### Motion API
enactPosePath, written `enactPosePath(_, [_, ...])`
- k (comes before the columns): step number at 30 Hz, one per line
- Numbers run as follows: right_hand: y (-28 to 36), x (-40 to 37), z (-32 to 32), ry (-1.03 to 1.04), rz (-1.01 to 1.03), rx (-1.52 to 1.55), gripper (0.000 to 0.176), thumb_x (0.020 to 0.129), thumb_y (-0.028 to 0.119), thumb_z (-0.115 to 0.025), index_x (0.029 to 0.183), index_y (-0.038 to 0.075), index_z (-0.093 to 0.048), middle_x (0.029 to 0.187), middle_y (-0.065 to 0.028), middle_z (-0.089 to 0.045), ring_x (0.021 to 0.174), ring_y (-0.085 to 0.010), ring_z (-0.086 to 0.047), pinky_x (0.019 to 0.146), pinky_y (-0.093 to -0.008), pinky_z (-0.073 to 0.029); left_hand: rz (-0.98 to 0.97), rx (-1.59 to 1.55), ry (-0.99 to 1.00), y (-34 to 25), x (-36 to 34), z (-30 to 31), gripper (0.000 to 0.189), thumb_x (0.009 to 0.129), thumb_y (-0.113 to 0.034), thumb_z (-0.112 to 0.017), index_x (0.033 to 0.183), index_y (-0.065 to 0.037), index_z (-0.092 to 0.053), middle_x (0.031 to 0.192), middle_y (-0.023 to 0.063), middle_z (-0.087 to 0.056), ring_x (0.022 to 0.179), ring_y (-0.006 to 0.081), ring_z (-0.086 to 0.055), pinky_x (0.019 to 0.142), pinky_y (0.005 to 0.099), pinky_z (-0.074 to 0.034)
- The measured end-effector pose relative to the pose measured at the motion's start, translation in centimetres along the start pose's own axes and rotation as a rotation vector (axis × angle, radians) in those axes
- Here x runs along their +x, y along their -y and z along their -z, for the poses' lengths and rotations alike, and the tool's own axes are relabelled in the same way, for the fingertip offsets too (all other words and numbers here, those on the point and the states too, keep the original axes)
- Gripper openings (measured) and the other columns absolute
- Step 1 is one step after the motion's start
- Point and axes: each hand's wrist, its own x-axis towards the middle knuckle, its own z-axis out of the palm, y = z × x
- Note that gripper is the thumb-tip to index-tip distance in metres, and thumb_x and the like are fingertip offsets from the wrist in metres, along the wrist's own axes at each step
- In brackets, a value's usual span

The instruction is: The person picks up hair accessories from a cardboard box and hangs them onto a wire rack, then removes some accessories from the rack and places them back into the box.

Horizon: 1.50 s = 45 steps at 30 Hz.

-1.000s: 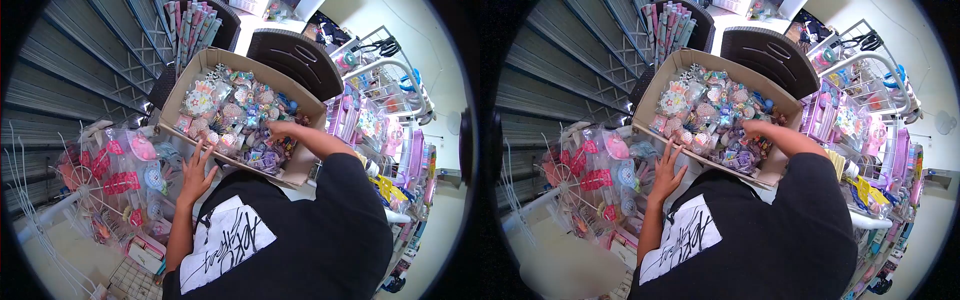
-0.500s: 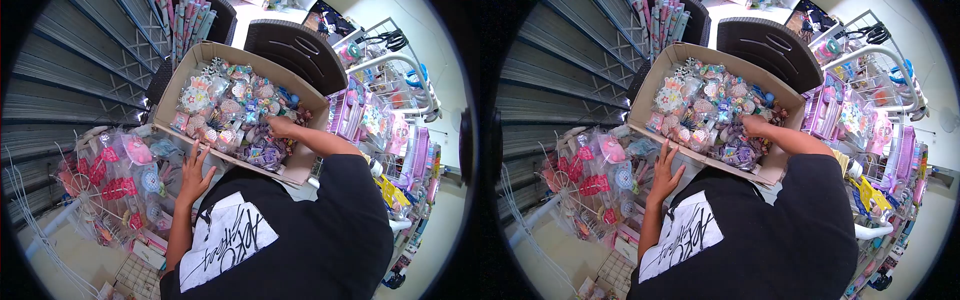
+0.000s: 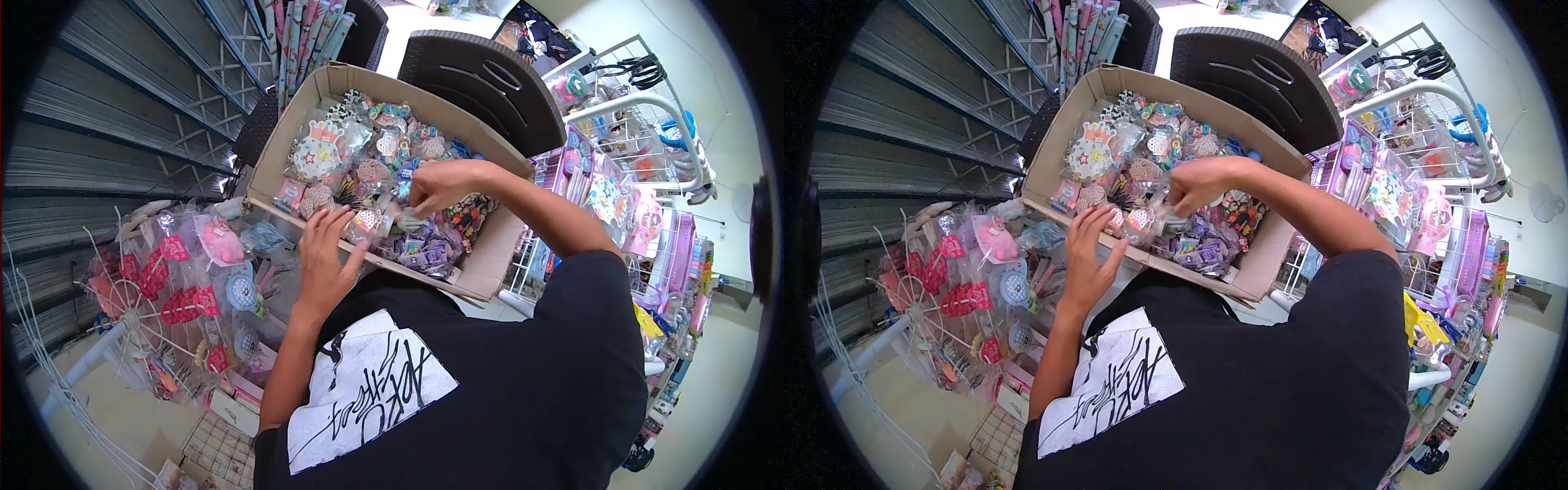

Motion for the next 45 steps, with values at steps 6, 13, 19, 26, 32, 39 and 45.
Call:
enactPosePath(6, [1.7, 0.6, 1.0, -0.081, 0.122, 0.468, 0.021, 0.085, 0.019, -0.068, 0.089, -0.002, -0.069, 0.071, -0.0017, -0.065, 0.066, -0.0051, -0.053, 0.059, -0.0260, -0.043, 0.227, -0.630, 0.362, -1.1, 2.4, -0.8, 0.023, 0.095, -0.019, -0.057, 0.108, -0.001, -0.064, 0.091, 0.0064, -0.064, 0.086, 0.0158, -0.059, 0.081, 0.0314, -0.047])
enactPosePath(13, [-14.3, -0.5, -2.6, -0.042, -0.500, -0.334, 0.023, 0.078, 0.027, -0.069, 0.093, 0.009, -0.072, 0.089, -0.0158, -0.070, 0.080, -0.0337, -0.066, 0.073, -0.0432, -0.051, 0.491, -0.979, 0.242, 1.8, 1.2, -1.6, 0.027, 0.101, -0.022, -0.047, 0.097, 0.000, -0.062, 0.060, -0.0066, -0.038, 0.051, 0.0027, -0.032, 0.048, 0.0206, -0.029])
enactPosePath(19, [-17.8, -2.4, -9.0, -0.301, -0.436, -0.515, 0.028, 0.075, 0.011, -0.059, 0.103, 0.009, -0.067, 0.104, -0.0175, -0.067, 0.098, -0.0358, -0.065, 0.083, -0.0450, -0.052, 0.538, -1.035, 0.198, 1.8, 1.1, -0.2, 0.025, 0.101, -0.023, -0.047, 0.099, -0.002, -0.060, 0.059, -0.0072, -0.036, 0.049, 0.0029, -0.029, 0.046, 0.0214, -0.026])
enactPosePath(26, [-17.9, -2.9, -5.5, -0.097, -0.465, -0.365, 0.024, 0.077, 0.023, -0.063, 0.091, 0.007, -0.072, 0.082, -0.0154, -0.069, 0.075, -0.0323, -0.067, 0.069, -0.0444, -0.051, 0.669, -1.106, 0.139, 1.4, 0.6, 0.1, 0.023, 0.101, -0.025, -0.046, 0.088, -0.007, -0.051, 0.061, -0.0033, -0.042, 0.050, 0.0041, -0.036, 0.047, 0.0196, -0.030])
enactPosePath(32, [-5.4, -0.3, 1.2, 0.288, -0.309, 0.182, 0.033, 0.083, 0.034, -0.061, 0.086, 0.003, -0.071, 0.078, -0.0093, -0.070, 0.075, -0.0197, -0.070, 0.059, -0.0351, -0.053, 0.687, -1.226, 0.266, 0.7, -1.1, 1.4, 0.019, 0.102, -0.026, -0.043, 0.095, -0.009, -0.046, 0.074, 0.0055, -0.057, 0.054, 0.0072, -0.045, 0.052, 0.0211, -0.041])
enactPosePath(39, [10.6, 4.5, 0.1, 0.325, 0.136, 0.506, 0.033, 0.085, 0.021, -0.062, 0.106, -0.004, -0.062, 0.095, -0.0124, -0.068, 0.088, -0.0202, -0.070, 0.071, -0.0305, -0.057, 0.710, -1.381, 0.150, 0.3, -7.5, 3.2, 0.029, 0.103, -0.030, -0.036, 0.109, -0.004, -0.047, 0.103, 0.0139, -0.061, 0.061, 0.0119, -0.053, 0.059, 0.0261, -0.048])
enactPosePath(45, [21.1, 7.4, -7.1, 0.205, 0.853, -0.080, 0.032, 0.077, 0.015, -0.069, 0.105, 0.003, -0.062, 0.097, -0.0141, -0.066, 0.087, -0.0285, -0.066, 0.075, -0.0374, -0.052, 0.659, -1.470, -0.199, 1.0, -15.5, 6.0, 0.028, 0.102, -0.028, -0.044, 0.118, -0.005, -0.049, 0.103, 0.0051, -0.061, 0.079, 0.0098, -0.060, 0.068, 0.0230, -0.050])
